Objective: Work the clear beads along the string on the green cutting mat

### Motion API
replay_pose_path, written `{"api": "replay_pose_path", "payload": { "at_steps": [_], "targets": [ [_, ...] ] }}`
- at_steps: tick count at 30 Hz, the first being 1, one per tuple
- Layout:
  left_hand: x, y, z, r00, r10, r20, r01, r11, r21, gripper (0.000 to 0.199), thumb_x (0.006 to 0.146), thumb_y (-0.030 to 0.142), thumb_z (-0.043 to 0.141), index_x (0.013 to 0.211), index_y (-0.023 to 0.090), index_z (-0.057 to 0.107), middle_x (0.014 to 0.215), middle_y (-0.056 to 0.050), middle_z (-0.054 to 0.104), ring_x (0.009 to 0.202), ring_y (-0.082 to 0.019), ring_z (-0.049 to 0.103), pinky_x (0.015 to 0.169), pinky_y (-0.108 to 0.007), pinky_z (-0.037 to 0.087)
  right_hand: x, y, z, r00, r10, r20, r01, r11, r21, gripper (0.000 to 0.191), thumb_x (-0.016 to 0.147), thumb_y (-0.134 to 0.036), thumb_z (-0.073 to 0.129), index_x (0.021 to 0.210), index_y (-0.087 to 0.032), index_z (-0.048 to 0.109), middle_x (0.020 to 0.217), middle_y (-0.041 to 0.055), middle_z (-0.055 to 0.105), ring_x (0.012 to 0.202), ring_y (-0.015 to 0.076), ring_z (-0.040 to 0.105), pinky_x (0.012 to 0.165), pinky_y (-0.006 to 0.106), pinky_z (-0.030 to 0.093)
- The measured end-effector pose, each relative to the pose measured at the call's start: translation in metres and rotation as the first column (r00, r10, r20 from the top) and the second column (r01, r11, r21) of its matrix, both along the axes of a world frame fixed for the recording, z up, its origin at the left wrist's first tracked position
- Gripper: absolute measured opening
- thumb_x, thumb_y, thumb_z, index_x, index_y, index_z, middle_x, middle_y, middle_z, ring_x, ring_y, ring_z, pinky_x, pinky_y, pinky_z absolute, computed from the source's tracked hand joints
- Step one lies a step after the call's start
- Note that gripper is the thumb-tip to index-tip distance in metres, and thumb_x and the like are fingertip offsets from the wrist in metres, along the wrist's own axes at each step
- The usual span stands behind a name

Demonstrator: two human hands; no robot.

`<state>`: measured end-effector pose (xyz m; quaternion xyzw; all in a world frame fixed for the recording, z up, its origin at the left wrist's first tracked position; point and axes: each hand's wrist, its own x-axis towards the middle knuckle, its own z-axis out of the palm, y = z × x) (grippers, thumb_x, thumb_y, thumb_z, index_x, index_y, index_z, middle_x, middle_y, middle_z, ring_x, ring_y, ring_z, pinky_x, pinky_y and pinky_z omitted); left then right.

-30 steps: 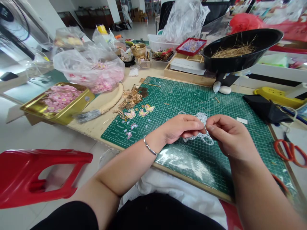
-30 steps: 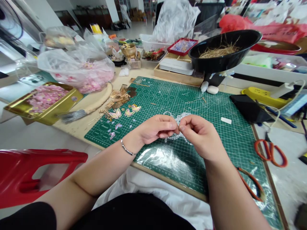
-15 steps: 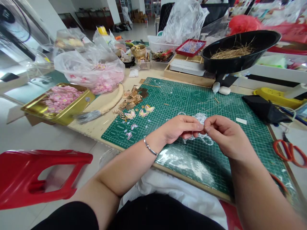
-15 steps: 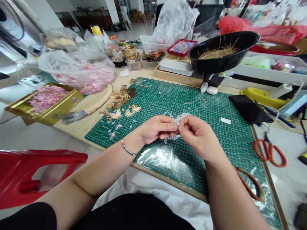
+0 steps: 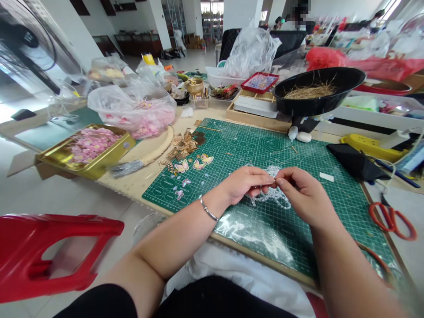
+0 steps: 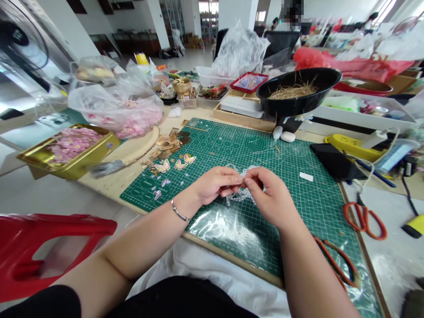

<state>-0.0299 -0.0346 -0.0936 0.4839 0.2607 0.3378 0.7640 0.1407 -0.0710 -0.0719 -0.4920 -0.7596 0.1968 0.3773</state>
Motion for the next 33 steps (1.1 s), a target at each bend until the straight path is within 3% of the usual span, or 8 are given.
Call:
{"api": "replay_pose_path", "payload": {
  "at_steps": [3, 5, 9, 14, 20, 26, 30, 33],
  "targets": [
    [0.001, 0.001, -0.001, 0.995, 0.095, 0.006, -0.095, 0.995, 0.011, 0.023, 0.075, 0.033, 0.066, 0.077, 0.01, 0.066, 0.062, 0.001, 0.057, 0.04, -0.001, 0.04, 0.039, -0.016, 0.024, -0.002, 0.0, 0.0, 0.99, -0.138, 0.009, 0.13, 0.949, 0.287, 0.014, 0.085, -0.028, 0.053, 0.095, -0.02, 0.058, 0.096, 0.0073, 0.057, 0.094, 0.0225, 0.052, 0.083, 0.038, 0.04],
    [0.002, 0.001, 0.0, 0.982, 0.189, 0.011, -0.189, 0.982, 0.018, 0.024, 0.076, 0.034, 0.065, 0.08, 0.01, 0.067, 0.066, 0.0, 0.058, 0.042, -0.001, 0.042, 0.04, -0.016, 0.026, -0.007, -0.003, 0.0, 0.965, -0.26, -0.019, 0.252, 0.91, 0.33, 0.011, 0.084, -0.027, 0.054, 0.091, -0.019, 0.059, 0.088, 0.0067, 0.057, 0.086, 0.0213, 0.052, 0.077, 0.036, 0.041],
    [0.006, -0.001, 0.001, 0.949, 0.316, 0.003, -0.315, 0.945, 0.086, 0.024, 0.079, 0.034, 0.061, 0.083, 0.012, 0.067, 0.069, 0.0, 0.058, 0.045, -0.002, 0.043, 0.042, -0.017, 0.029, -0.02, -0.006, -0.005, 0.944, -0.311, -0.108, 0.308, 0.95, -0.042, 0.014, 0.082, -0.033, 0.055, 0.076, -0.02, 0.059, 0.062, 0.0004, 0.053, 0.054, 0.0143, 0.045, 0.05, 0.028, 0.035],
    [0.008, -0.007, 0.002, 0.912, 0.395, -0.112, -0.337, 0.876, 0.345, 0.026, 0.084, 0.038, 0.055, 0.084, 0.015, 0.067, 0.054, 0.003, 0.052, 0.047, -0.006, 0.045, 0.047, -0.02, 0.035, -0.028, -0.002, -0.016, 0.871, -0.347, -0.348, 0.221, 0.909, -0.353, 0.027, 0.078, -0.046, 0.061, 0.079, -0.019, 0.06, 0.057, -0.0024, 0.049, 0.049, 0.0124, 0.038, 0.046, 0.027, 0.029],
    [0.008, -0.013, 0.006, 0.809, 0.552, -0.201, -0.262, 0.645, 0.718, 0.031, 0.092, 0.035, 0.044, 0.088, 0.017, 0.068, 0.053, 0.002, 0.053, 0.058, -0.011, 0.053, 0.062, -0.024, 0.043, -0.036, -0.001, -0.02, 0.585, -0.343, -0.735, -0.026, 0.898, -0.44, 0.025, 0.07, -0.041, 0.071, 0.072, -0.018, 0.061, 0.05, -0.0059, 0.04, 0.045, 0.0076, 0.03, 0.043, 0.023, 0.02],
    [0.011, -0.014, -0.002, 0.741, 0.668, -0.069, -0.231, 0.35, 0.908, 0.024, 0.092, 0.024, 0.044, 0.096, 0.016, 0.066, 0.088, -0.005, 0.068, 0.085, -0.013, 0.06, 0.08, -0.027, 0.047, -0.037, 0.0, -0.02, 0.392, -0.343, -0.853, -0.19, 0.877, -0.44, 0.023, 0.066, -0.031, 0.076, 0.064, -0.014, 0.06, 0.046, -0.0079, 0.03, 0.042, 0.0039, 0.021, 0.041, 0.02, 0.014],
    [0.012, -0.015, -0.006, 0.726, 0.684, -0.067, -0.183, 0.286, 0.941, 0.025, 0.092, 0.023, 0.042, 0.099, 0.015, 0.065, 0.092, -0.006, 0.069, 0.086, -0.014, 0.061, 0.079, -0.028, 0.049, -0.036, 0.0, -0.019, 0.354, -0.346, -0.869, -0.234, 0.867, -0.441, 0.022, 0.066, -0.029, 0.075, 0.064, -0.014, 0.059, 0.046, -0.0087, 0.027, 0.042, 0.0033, 0.017, 0.04, 0.019, 0.012],
    [0.013, -0.016, -0.005, 0.732, 0.675, -0.095, -0.148, 0.294, 0.944, 0.027, 0.092, 0.023, 0.041, 0.104, 0.014, 0.064, 0.093, -0.007, 0.07, 0.085, -0.015, 0.062, 0.08, -0.029, 0.049, -0.035, 0.0, -0.019, 0.365, -0.355, -0.86, -0.218, 0.866, -0.45, 0.023, 0.066, -0.031, 0.075, 0.064, -0.015, 0.058, 0.046, -0.009, 0.027, 0.041, 0.0034, 0.017, 0.04, 0.019, 0.012]
  ]
}}
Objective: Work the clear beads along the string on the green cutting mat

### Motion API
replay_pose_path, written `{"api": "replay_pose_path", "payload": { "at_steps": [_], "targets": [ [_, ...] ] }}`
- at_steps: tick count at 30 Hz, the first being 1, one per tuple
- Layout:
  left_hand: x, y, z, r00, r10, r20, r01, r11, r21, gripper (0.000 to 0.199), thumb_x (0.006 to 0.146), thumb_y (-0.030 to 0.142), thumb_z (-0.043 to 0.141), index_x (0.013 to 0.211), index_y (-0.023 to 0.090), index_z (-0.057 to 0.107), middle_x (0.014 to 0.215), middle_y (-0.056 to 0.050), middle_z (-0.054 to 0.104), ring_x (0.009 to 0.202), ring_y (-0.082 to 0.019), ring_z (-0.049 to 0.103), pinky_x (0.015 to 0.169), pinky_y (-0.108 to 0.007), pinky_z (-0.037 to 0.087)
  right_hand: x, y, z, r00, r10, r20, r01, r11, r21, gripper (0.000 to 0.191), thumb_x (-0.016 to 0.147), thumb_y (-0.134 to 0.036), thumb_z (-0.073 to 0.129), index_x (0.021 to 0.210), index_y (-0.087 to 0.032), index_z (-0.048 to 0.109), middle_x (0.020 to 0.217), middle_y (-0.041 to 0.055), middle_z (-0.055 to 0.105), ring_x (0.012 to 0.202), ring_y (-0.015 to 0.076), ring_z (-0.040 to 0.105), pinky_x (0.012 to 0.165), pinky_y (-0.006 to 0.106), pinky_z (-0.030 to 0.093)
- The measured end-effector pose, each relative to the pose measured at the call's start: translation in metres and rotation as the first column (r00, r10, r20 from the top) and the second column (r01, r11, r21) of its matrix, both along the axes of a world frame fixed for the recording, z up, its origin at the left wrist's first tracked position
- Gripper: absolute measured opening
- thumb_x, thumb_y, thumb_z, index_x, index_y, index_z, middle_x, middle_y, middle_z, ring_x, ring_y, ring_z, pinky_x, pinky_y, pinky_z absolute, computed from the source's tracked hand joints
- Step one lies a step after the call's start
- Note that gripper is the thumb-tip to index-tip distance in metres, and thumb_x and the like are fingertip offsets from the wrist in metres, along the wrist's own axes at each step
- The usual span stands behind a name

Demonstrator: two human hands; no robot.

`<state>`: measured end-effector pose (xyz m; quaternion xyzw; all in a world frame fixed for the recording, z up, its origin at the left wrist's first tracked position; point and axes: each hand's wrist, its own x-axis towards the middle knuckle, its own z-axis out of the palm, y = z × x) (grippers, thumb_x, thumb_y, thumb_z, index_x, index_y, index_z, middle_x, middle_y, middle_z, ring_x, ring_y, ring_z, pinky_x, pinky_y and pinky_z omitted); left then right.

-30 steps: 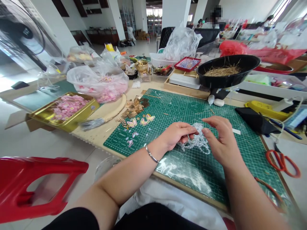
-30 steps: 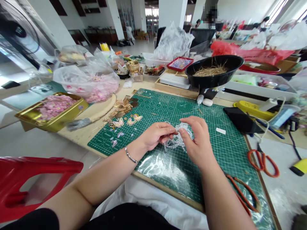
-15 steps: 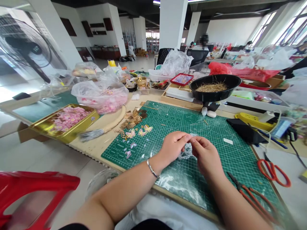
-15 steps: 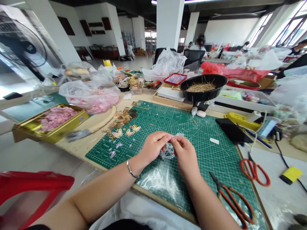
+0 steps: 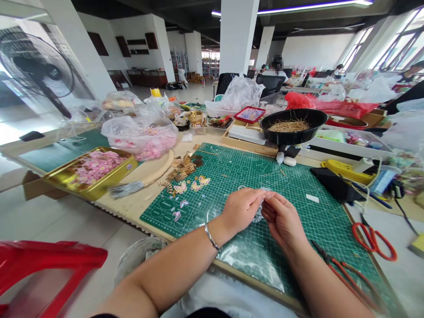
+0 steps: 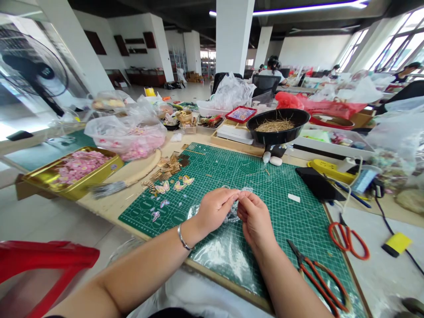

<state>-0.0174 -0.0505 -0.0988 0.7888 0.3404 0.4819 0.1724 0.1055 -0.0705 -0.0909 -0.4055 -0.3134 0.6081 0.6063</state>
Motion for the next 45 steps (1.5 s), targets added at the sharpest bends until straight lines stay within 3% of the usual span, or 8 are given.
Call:
{"api": "replay_pose_path", "payload": {
  "at_steps": [5, 9, 12, 18, 24, 33, 41, 45],
  "targets": [
    [0.0, 0.001, 0.008, 0.996, -0.087, -0.016, 0.081, 0.972, -0.222, 0.026, 0.09, 0.029, 0.046, 0.105, 0.019, 0.065, 0.091, -0.004, 0.07, 0.081, -0.014, 0.062, 0.08, -0.029, 0.048, 0.01, 0.005, -0.004, 0.962, -0.087, 0.258, 0.078, 0.996, 0.047, 0.018, 0.065, -0.029, 0.068, 0.064, -0.018, 0.055, 0.048, -0.0065, 0.038, 0.044, 0.0064, 0.027, 0.042, 0.021, 0.018],
    [-0.003, 0.006, 0.011, 0.989, -0.115, 0.097, 0.144, 0.909, -0.39, 0.018, 0.086, 0.028, 0.054, 0.092, 0.019, 0.068, 0.086, -0.001, 0.07, 0.074, -0.012, 0.061, 0.07, -0.024, 0.047, 0.02, 0.009, -0.005, 0.843, -0.031, 0.537, -0.021, 0.996, 0.091, 0.016, 0.067, -0.029, 0.062, 0.061, -0.019, 0.052, 0.048, -0.0062, 0.036, 0.046, 0.0081, 0.027, 0.044, 0.024, 0.019],
    [-0.005, 0.009, 0.011, 0.989, -0.119, 0.085, 0.142, 0.914, -0.379, 0.014, 0.084, 0.024, 0.056, 0.086, 0.019, 0.068, 0.082, -0.001, 0.069, 0.074, -0.012, 0.06, 0.069, -0.023, 0.045, 0.024, 0.009, -0.001, 0.797, 0.026, 0.603, -0.085, 0.994, 0.069, 0.015, 0.065, -0.03, 0.059, 0.06, -0.019, 0.05, 0.049, -0.0062, 0.035, 0.046, 0.0083, 0.027, 0.044, 0.024, 0.019],
    [-0.003, 0.007, 0.009, 0.999, -0.031, -0.042, 0.02, 0.968, -0.249, 0.014, 0.085, 0.025, 0.054, 0.086, 0.021, 0.068, 0.081, 0.0, 0.067, 0.076, -0.013, 0.057, 0.071, -0.026, 0.042, 0.028, 0.01, 0.005, 0.859, 0.183, 0.479, -0.183, 0.982, -0.046, 0.016, 0.062, -0.028, 0.06, 0.058, -0.018, 0.048, 0.047, -0.0069, 0.032, 0.045, 0.0071, 0.024, 0.044, 0.024, 0.015],
    [-0.002, 0.008, 0.007, 0.996, 0.066, 0.067, -0.044, 0.955, -0.294, 0.014, 0.085, 0.025, 0.056, 0.083, 0.019, 0.068, 0.079, -0.001, 0.068, 0.074, -0.013, 0.059, 0.069, -0.025, 0.043, 0.017, 0.005, 0.006, 0.943, 0.094, 0.319, -0.092, 0.996, -0.023, 0.028, 0.067, -0.041, 0.072, 0.074, -0.016, 0.06, 0.055, -0.0042, 0.042, 0.048, 0.0075, 0.033, 0.045, 0.021, 0.022],
    [0.002, 0.006, -0.003, 0.997, 0.083, -0.002, -0.083, 0.985, -0.152, 0.015, 0.087, 0.025, 0.052, 0.085, 0.02, 0.067, 0.078, 0.0, 0.066, 0.075, -0.013, 0.058, 0.071, -0.026, 0.044, 0.019, 0.008, -0.003, 0.961, 0.094, 0.259, -0.083, 0.995, -0.054, 0.029, 0.066, -0.04, 0.075, 0.066, -0.016, 0.058, 0.049, -0.0048, 0.039, 0.044, 0.0065, 0.029, 0.043, 0.021, 0.019],
    [0.0, 0.009, 0.0, 0.99, 0.138, 0.017, -0.131, 0.971, -0.2, 0.013, 0.085, 0.024, 0.053, 0.084, 0.02, 0.066, 0.079, 0.0, 0.065, 0.077, -0.013, 0.057, 0.071, -0.026, 0.044, 0.021, 0.005, 0.002, 0.948, 0.115, 0.297, -0.105, 0.993, -0.048, 0.025, 0.066, -0.036, 0.071, 0.064, -0.016, 0.056, 0.049, -0.0057, 0.033, 0.046, 0.0062, 0.024, 0.043, 0.021, 0.015],
    [-0.001, 0.009, 0.001, 0.986, 0.156, 0.056, -0.137, 0.955, -0.263, 0.013, 0.084, 0.024, 0.054, 0.084, 0.02, 0.066, 0.08, -0.001, 0.066, 0.075, -0.014, 0.057, 0.072, -0.027, 0.045, 0.018, 0.006, 0.004, 0.946, 0.043, 0.322, -0.042, 0.999, -0.01, 0.026, 0.066, -0.04, 0.072, 0.069, -0.017, 0.06, 0.052, -0.0045, 0.037, 0.047, 0.0082, 0.03, 0.043, 0.022, 0.02]
  ]
}}
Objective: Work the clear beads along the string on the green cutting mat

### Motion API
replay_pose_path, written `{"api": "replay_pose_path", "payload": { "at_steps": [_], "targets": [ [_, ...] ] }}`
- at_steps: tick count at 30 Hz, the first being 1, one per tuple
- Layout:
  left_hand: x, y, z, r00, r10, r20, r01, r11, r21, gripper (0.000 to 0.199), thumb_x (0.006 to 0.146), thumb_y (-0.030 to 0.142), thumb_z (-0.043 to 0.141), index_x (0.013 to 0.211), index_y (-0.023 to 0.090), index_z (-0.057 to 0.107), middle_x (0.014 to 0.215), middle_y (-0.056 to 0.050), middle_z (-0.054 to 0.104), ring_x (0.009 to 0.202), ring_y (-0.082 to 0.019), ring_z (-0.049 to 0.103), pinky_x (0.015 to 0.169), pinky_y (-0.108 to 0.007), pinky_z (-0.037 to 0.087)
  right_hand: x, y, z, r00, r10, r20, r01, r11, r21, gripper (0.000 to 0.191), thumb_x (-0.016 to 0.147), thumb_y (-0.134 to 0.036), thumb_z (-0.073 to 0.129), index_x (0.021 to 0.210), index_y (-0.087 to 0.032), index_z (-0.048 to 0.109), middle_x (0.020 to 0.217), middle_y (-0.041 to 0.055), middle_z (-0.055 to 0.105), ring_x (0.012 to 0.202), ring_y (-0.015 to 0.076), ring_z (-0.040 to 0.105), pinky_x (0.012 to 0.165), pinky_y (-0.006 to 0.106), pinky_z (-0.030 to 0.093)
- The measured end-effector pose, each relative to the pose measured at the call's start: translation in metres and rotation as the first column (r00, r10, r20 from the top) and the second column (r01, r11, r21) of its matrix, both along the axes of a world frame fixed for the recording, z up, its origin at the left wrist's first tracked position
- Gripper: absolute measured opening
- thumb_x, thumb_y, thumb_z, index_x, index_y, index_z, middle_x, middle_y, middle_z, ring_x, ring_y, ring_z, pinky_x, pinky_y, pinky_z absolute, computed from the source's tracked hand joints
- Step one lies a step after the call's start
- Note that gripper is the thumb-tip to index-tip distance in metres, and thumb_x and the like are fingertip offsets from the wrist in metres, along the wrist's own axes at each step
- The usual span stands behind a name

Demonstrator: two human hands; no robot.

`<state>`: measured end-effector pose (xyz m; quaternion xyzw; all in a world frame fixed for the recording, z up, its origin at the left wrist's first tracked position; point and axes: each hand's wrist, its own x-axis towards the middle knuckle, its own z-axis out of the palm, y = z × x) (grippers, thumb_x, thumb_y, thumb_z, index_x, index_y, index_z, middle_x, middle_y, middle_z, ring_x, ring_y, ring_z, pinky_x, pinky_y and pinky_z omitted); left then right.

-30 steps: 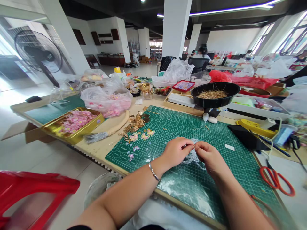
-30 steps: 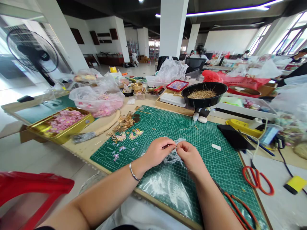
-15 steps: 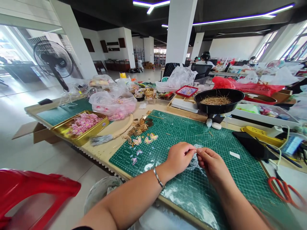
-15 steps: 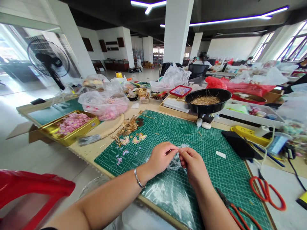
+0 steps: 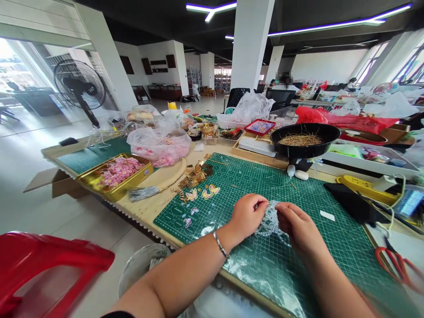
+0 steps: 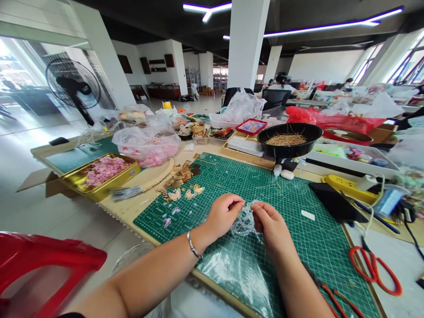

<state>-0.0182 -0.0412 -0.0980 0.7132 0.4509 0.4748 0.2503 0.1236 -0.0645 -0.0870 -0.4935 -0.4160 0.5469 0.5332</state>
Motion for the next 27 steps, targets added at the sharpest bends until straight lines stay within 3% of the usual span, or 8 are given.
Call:
{"api": "replay_pose_path", "payload": {
  "at_steps": [5, 9, 13, 16, 22, 25, 27],
  "targets": [
    [0.0036, -0.0015, -0.0013, 1.0, -0.023, 0.0, 0.023, 0.999, 0.03, 0.012, 0.083, 0.022, 0.055, 0.083, 0.019, 0.066, 0.078, -0.001, 0.066, 0.074, -0.013, 0.057, 0.071, -0.026, 0.045, -0.0035, -0.0006, -0.001, 0.99, -0.007, 0.139, -0.004, 0.997, 0.076, 0.028, 0.067, -0.044, 0.072, 0.07, -0.018, 0.062, 0.05, -0.0034, 0.042, 0.047, 0.0091, 0.033, 0.044, 0.023, 0.023],
    [0.0043, -0.0008, -0.0006, 0.999, -0.04, 0.006, 0.04, 0.999, 0.006, 0.012, 0.083, 0.022, 0.055, 0.082, 0.019, 0.067, 0.078, -0.001, 0.067, 0.074, -0.014, 0.057, 0.072, -0.027, 0.045, 0.0006, 0.0018, -0.0014, 0.999, -0.041, -0.033, 0.042, 0.999, 0.018, 0.027, 0.061, -0.04, 0.077, 0.069, -0.017, 0.064, 0.054, -0.0032, 0.042, 0.048, 0.0086, 0.033, 0.042, 0.022, 0.024],
    [0.0023, 0.0015, 0.0013, 0.985, -0.058, 0.16, 0.083, 0.985, -0.149, 0.013, 0.082, 0.025, 0.055, 0.083, 0.017, 0.066, 0.077, -0.001, 0.066, 0.07, -0.013, 0.058, 0.066, -0.026, 0.046, 0.0031, 0.0034, -0.0008, 0.989, -0.127, -0.077, 0.128, 0.992, 0.005, 0.03, 0.066, -0.047, 0.072, 0.072, -0.018, 0.067, 0.065, 0.0005, 0.051, 0.054, 0.0103, 0.04, 0.041, 0.021, 0.03],
    [0.0016, 0.0016, 0.0031, 0.961, -0.065, 0.269, 0.13, 0.964, -0.231, 0.015, 0.082, 0.026, 0.054, 0.083, 0.016, 0.065, 0.074, -0.001, 0.065, 0.066, -0.012, 0.057, 0.062, -0.024, 0.046, 0.0022, 0.003, -0.0016, 0.994, -0.109, 0.029, 0.107, 0.993, 0.038, 0.035, 0.071, -0.054, 0.065, 0.077, -0.019, 0.069, 0.073, 0.0035, 0.057, 0.062, 0.0133, 0.047, 0.045, 0.022, 0.036],
    [0.0026, -0.0001, 0.0034, 0.97, -0.084, 0.229, 0.128, 0.975, -0.182, 0.014, 0.081, 0.026, 0.056, 0.08, 0.016, 0.065, 0.076, -0.002, 0.065, 0.069, -0.012, 0.057, 0.064, -0.024, 0.045, 0.0006, 0.0038, -0.0067, 0.98, -0.056, 0.192, 0.042, 0.996, 0.081, 0.032, 0.069, -0.048, 0.07, 0.086, -0.021, 0.069, 0.076, 0.003, 0.06, 0.063, 0.0147, 0.049, 0.05, 0.025, 0.039],
    [0.0025, 0.0005, 0.0011, 0.946, -0.146, 0.29, 0.219, 0.946, -0.237, 0.014, 0.08, 0.027, 0.057, 0.081, 0.016, 0.065, 0.07, -0.001, 0.063, 0.062, -0.011, 0.054, 0.058, -0.023, 0.043, 0.0027, 0.0046, -0.008, 0.961, -0.092, 0.262, 0.041, 0.98, 0.196, 0.035, 0.069, -0.043, 0.071, 0.099, -0.025, 0.068, 0.084, 0.0028, 0.061, 0.066, 0.0156, 0.05, 0.055, 0.028, 0.041],
    [0.0022, 0.0011, -0.0005, 0.915, -0.188, 0.357, 0.302, 0.907, -0.295, 0.016, 0.08, 0.029, 0.057, 0.083, 0.015, 0.064, 0.065, 0.001, 0.06, 0.053, -0.009, 0.05, 0.051, -0.022, 0.04, 0.0045, 0.0042, -0.0068, 0.919, -0.115, 0.377, 0.005, 0.96, 0.28, 0.029, 0.071, -0.041, 0.068, 0.096, -0.026, 0.069, 0.091, 0.0042, 0.062, 0.075, 0.0187, 0.053, 0.063, 0.031, 0.043]
  ]
}}
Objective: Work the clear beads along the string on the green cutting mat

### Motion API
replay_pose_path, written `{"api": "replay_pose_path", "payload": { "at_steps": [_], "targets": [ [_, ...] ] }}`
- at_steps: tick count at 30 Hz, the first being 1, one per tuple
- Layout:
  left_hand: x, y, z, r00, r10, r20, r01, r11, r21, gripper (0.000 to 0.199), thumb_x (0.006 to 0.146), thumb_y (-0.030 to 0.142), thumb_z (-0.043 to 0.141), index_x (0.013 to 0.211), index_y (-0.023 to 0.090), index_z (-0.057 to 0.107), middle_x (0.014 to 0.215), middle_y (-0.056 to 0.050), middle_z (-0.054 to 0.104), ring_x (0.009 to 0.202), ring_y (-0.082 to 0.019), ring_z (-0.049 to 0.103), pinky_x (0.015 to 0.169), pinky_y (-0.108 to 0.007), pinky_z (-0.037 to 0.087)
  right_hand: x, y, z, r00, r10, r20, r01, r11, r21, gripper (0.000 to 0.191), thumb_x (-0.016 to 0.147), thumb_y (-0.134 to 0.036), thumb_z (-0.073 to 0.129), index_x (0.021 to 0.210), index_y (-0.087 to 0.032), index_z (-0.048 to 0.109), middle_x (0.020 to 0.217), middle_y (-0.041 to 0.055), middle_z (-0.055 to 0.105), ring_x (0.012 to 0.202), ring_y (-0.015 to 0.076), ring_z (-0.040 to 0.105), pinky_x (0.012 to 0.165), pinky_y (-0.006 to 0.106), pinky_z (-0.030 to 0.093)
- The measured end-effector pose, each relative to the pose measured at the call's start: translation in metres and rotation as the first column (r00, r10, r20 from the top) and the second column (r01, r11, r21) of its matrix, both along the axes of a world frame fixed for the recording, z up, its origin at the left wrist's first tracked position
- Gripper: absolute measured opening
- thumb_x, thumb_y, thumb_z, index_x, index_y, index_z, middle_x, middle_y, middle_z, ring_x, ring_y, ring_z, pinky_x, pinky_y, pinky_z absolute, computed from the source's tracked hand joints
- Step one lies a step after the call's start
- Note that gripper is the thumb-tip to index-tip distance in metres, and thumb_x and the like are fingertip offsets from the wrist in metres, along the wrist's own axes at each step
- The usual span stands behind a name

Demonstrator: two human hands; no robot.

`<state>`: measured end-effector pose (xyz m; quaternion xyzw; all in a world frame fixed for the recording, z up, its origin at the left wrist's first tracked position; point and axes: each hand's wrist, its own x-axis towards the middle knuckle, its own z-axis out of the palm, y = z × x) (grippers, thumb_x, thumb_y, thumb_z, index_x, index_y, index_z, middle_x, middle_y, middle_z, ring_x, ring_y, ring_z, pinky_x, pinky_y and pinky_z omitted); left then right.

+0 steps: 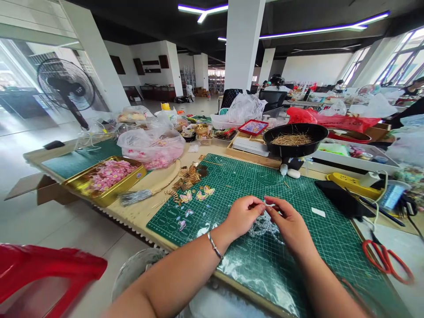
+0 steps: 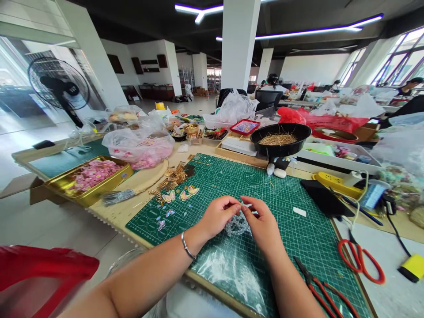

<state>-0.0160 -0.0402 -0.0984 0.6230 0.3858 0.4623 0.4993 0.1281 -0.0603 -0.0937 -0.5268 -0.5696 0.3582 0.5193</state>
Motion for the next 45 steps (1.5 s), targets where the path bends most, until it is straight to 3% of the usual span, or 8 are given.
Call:
{"api": "replay_pose_path", "payload": {
  "at_steps": [5, 9, 13, 18, 24, 33, 39, 45],
  "targets": [
    [0.0, 0.001, -0.001, 0.998, -0.057, 0.027, 0.059, 0.996, -0.066, 0.015, 0.079, 0.029, 0.058, 0.082, 0.015, 0.064, 0.065, 0.001, 0.059, 0.048, -0.007, 0.046, 0.045, -0.02, 0.037, 0.003, -0.001, 0.005, 0.973, -0.06, 0.225, 0.022, 0.986, 0.167, 0.011, 0.075, -0.034, 0.061, 0.075, -0.024, 0.066, 0.086, 0.006, 0.062, 0.085, 0.0232, 0.055, 0.072, 0.036, 0.043],
    [0.0, 0.001, 0.002, 0.991, 0.034, -0.13, -0.022, 0.995, 0.1, 0.012, 0.08, 0.024, 0.058, 0.081, 0.016, 0.066, 0.073, -0.001, 0.065, 0.064, -0.011, 0.055, 0.059, -0.022, 0.043, 0.005, -0.001, 0.005, 0.978, -0.028, 0.206, 0.004, 0.993, 0.115, 0.014, 0.076, -0.035, 0.059, 0.07, -0.022, 0.061, 0.084, 0.0052, 0.06, 0.078, 0.0208, 0.053, 0.067, 0.034, 0.041],
    [0.0, -0.001, 0.004, 0.948, 0.156, -0.277, -0.08, 0.961, 0.265, 0.013, 0.083, 0.024, 0.055, 0.084, 0.019, 0.067, 0.08, -0.001, 0.067, 0.074, -0.014, 0.058, 0.069, -0.026, 0.044, 0.004, -0.002, 0.005, 0.984, 0.109, -0.143, -0.125, 0.986, -0.112, 0.018, 0.074, -0.036, 0.062, 0.068, -0.02, 0.059, 0.066, 0.0002, 0.052, 0.055, 0.0117, 0.039, 0.05, 0.026, 0.031],
    [0.0, -0.001, 0.004, 0.926, 0.171, -0.337, -0.051, 0.94, 0.336, 0.014, 0.085, 0.023, 0.052, 0.086, 0.019, 0.066, 0.083, -0.001, 0.067, 0.08, -0.014, 0.058, 0.073, -0.027, 0.043, 0.004, -0.005, 0.012, 0.84, 0.097, -0.534, -0.261, 0.935, -0.24, 0.02, 0.069, -0.033, 0.067, 0.064, -0.018, 0.056, 0.067, -0.0005, 0.05, 0.048, 0.0067, 0.032, 0.041, 0.021, 0.018],
    [-0.004, 0.001, 0.003, 0.922, 0.266, -0.281, -0.164, 0.926, 0.34, 0.014, 0.085, 0.022, 0.052, 0.086, 0.019, 0.065, 0.083, 0.0, 0.066, 0.078, -0.013, 0.056, 0.072, -0.026, 0.043, 0.016, -0.003, 0.013, 0.941, 0.026, -0.337, -0.161, 0.912, -0.378, 0.029, 0.066, -0.041, 0.073, 0.073, -0.017, 0.059, 0.049, -0.0064, 0.033, 0.045, 0.0058, 0.023, 0.042, 0.021, 0.011],
    [-0.002, 0.001, 0.001, 0.928, 0.19, -0.321, -0.026, 0.891, 0.453, 0.009, 0.081, 0.023, 0.058, 0.082, 0.018, 0.066, 0.068, 0.002, 0.056, 0.064, -0.009, 0.05, 0.061, -0.023, 0.04, 0.032, 0.006, 0.009, 0.959, -0.034, -0.281, -0.068, 0.936, -0.345, 0.035, 0.06, -0.046, 0.076, 0.076, -0.018, 0.061, 0.049, -0.0059, 0.038, 0.044, 0.0063, 0.026, 0.041, 0.021, 0.015],
    [-0.003, 0.002, -0.002, 0.934, 0.203, -0.294, -0.052, 0.891, 0.45, 0.007, 0.081, 0.022, 0.059, 0.082, 0.018, 0.065, 0.071, 0.001, 0.056, 0.064, -0.009, 0.05, 0.06, -0.022, 0.041, 0.031, 0.004, 0.011, 0.98, -0.054, -0.191, -0.002, 0.959, -0.282, 0.034, 0.067, -0.05, 0.07, 0.076, -0.018, 0.061, 0.048, -0.0055, 0.037, 0.045, 0.0075, 0.028, 0.041, 0.022, 0.018],
    [-0.002, -0.002, 0.0, 0.926, 0.216, -0.311, 0.01, 0.808, 0.589, 0.01, 0.085, 0.02, 0.054, 0.084, 0.016, 0.063, 0.07, 0.0, 0.057, 0.065, -0.011, 0.049, 0.063, -0.025, 0.041, 0.017, -0.003, 0.017, 0.976, 0.182, -0.118, -0.212, 0.915, -0.342, 0.046, 0.075, -0.062, 0.055, 0.074, -0.016, 0.059, 0.047, -0.0067, 0.029, 0.043, 0.0076, 0.022, 0.04, 0.024, 0.013]
  ]
}}
